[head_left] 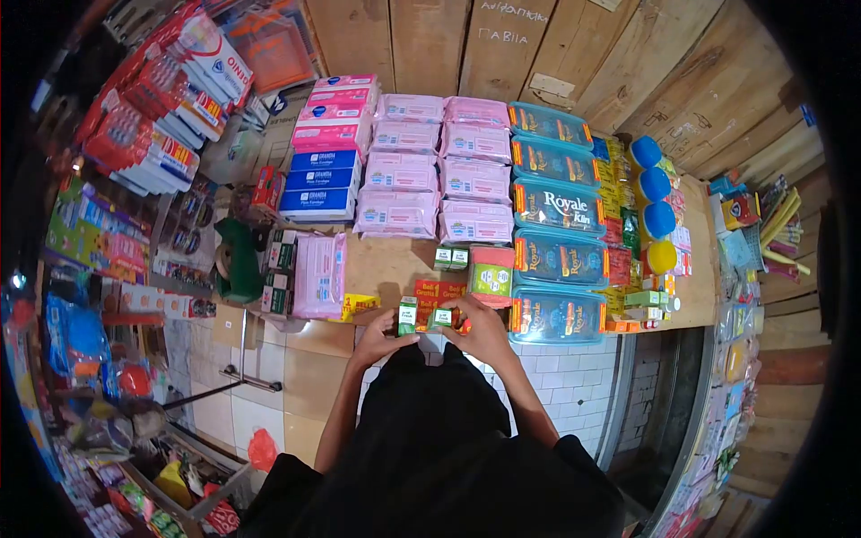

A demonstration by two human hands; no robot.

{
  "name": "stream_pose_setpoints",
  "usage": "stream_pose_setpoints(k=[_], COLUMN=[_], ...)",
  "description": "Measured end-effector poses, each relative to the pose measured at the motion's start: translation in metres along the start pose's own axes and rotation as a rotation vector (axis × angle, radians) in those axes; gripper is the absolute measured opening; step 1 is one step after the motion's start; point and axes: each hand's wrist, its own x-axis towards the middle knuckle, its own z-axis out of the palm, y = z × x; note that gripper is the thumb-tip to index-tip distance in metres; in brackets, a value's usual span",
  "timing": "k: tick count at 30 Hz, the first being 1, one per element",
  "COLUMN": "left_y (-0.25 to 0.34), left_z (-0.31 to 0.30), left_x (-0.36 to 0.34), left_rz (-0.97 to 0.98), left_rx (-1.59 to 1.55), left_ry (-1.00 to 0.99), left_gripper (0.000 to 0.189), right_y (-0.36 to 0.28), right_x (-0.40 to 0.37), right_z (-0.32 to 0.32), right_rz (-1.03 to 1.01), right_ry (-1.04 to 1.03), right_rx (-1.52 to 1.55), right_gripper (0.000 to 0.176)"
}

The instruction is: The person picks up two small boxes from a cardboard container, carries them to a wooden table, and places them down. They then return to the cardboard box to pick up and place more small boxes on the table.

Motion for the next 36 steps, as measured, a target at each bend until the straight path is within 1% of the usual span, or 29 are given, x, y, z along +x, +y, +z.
stream_pose_setpoints(k=[2,3,6,7,11,13,14,16,17,22,23,24,26,28,29,31,36], left_y=[0.005,0.008,0.02,0.026,-0.009,-0.011,-0.012,0.021,0.019,0.001,-0.013,-0.041,-0.039,0.013,0.019,0.02,0.018], left_z=[-0.016,-0.023,-0.033,-0.035,-0.051,-0.05,-0.051,-0.039,-0.039,-0.037,-0.04,-0.045,-0.042,-0.023,-0.02,-0.018,-0.014], left_x=[0.009,0.014,0.026,0.028,0.04,0.042,0.043,0.039,0.04,0.046,0.048,0.051,0.052,0.047,0.048,0.048,0.05], left_rz=[-0.016,-0.029,-0.041,-0.04,-0.028,-0.045,-0.057,-0.085,-0.093,-0.115,-0.116,-0.116,-0.123,-0.136,-0.138,-0.143,-0.119], left_rx=[0.061,0.1,0.183,0.206,0.271,0.301,0.274,0.216,0.212,0.236,0.253,0.271,0.246,0.158,0.14,0.105,0.1], left_ry=[-0.019,-0.031,-0.07,-0.08,-0.055,-0.018,-0.054,-0.121,-0.118,-0.113,-0.074,-0.035,-0.022,-0.073,-0.075,-0.078,-0.072], left_gripper=[0.06,0.061,0.061,0.061,0.063,0.064,0.066,0.068,0.069,0.071,0.071,0.071,0.071,0.07,0.068,0.064,0.064], right_y=[-0.01,-0.015,-0.01,-0.013,-0.011,-0.009,-0.008,-0.003,-0.002,0.001,0.002,0.004,0.006,0.007,0.008,0.01,0.008], right_x=[0.01,0.014,0.024,0.026,0.033,0.036,0.037,0.038,0.039,0.04,0.041,0.042,0.042,0.043,0.043,0.044,0.045], right_z=[0.002,0.0,0.007,0.005,0.003,0.003,0.002,0.003,0.002,-0.001,-0.002,-0.003,-0.003,-0.004,-0.004,-0.002,-0.003], right_rz=[0.05,0.052,-0.017,0.076,0.082,0.103,0.114,0.125,0.129,0.163,0.17,0.17,0.173,0.142,0.127,0.116,0.128], right_ry=[0.07,0.096,0.253,0.218,0.288,0.294,0.293,0.301,0.305,0.28,0.271,0.264,0.249,0.251,0.252,0.263,0.272], right_rx=[-0.024,-0.086,-0.157,-0.162,-0.201,-0.228,-0.242,-0.252,-0.257,-0.302,-0.299,-0.3,-0.302,-0.31,-0.313,-0.31,-0.282], right_gripper=[0.037,0.036,0.036,0.037,0.037,0.037,0.037,0.036,0.036,0.034,0.034,0.034,0.034,0.034,0.034,0.035,0.035])
